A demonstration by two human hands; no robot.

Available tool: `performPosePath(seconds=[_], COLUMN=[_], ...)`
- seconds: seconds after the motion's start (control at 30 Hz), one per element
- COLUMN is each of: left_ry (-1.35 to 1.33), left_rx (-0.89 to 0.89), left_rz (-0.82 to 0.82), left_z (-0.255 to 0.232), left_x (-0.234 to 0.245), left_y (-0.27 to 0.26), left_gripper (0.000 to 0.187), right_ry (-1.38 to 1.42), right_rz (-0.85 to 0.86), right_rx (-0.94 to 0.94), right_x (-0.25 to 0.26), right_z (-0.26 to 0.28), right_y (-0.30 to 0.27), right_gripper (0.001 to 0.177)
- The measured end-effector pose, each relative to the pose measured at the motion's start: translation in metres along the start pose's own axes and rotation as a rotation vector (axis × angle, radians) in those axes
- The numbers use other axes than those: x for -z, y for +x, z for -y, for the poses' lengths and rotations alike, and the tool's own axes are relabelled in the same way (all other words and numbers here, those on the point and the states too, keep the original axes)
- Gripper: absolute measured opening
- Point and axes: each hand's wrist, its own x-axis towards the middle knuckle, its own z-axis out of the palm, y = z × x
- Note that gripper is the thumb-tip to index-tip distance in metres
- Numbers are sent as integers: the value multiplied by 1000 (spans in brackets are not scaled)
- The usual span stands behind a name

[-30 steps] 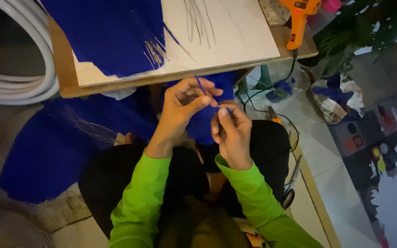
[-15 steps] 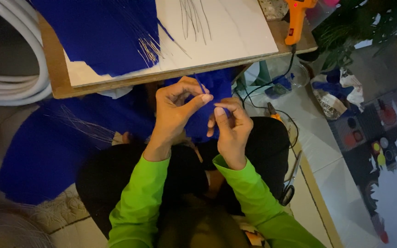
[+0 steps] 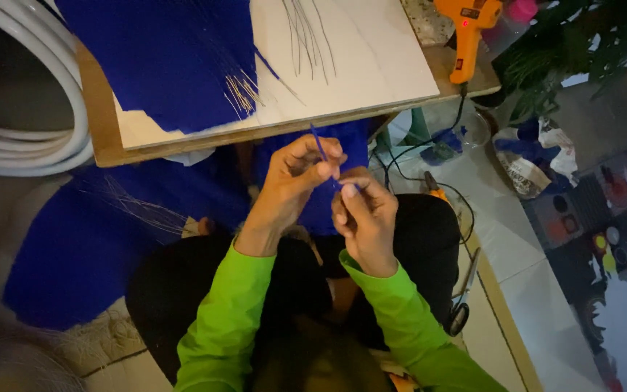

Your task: The person is preparing thin blue wires by applying hot glue to their ends, likely for use in an upholstery or craft project.

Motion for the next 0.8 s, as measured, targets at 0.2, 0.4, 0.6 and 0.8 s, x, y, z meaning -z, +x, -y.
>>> performPosePath(seconds=[0.2, 0.4, 0.6, 0.8], left_ry=[49, 190, 273, 385], left_rx=[-62, -91, -151, -194], left_rz=[98, 45, -6, -125], left_z=[-4, -6, -10, 2], left_x=[3, 5, -2, 0], left_y=[0, -4, -3, -5], left_gripper=[15, 12, 10, 11], right_ry=[82, -3, -177, -482], right_rz=[13, 10, -19, -18], right_rx=[-71, 1, 207, 438], right_x=[9, 8, 2, -17], right_z=[2, 4, 1, 17], right_y=[-3, -2, 1, 5], right_gripper=[12, 10, 10, 8])
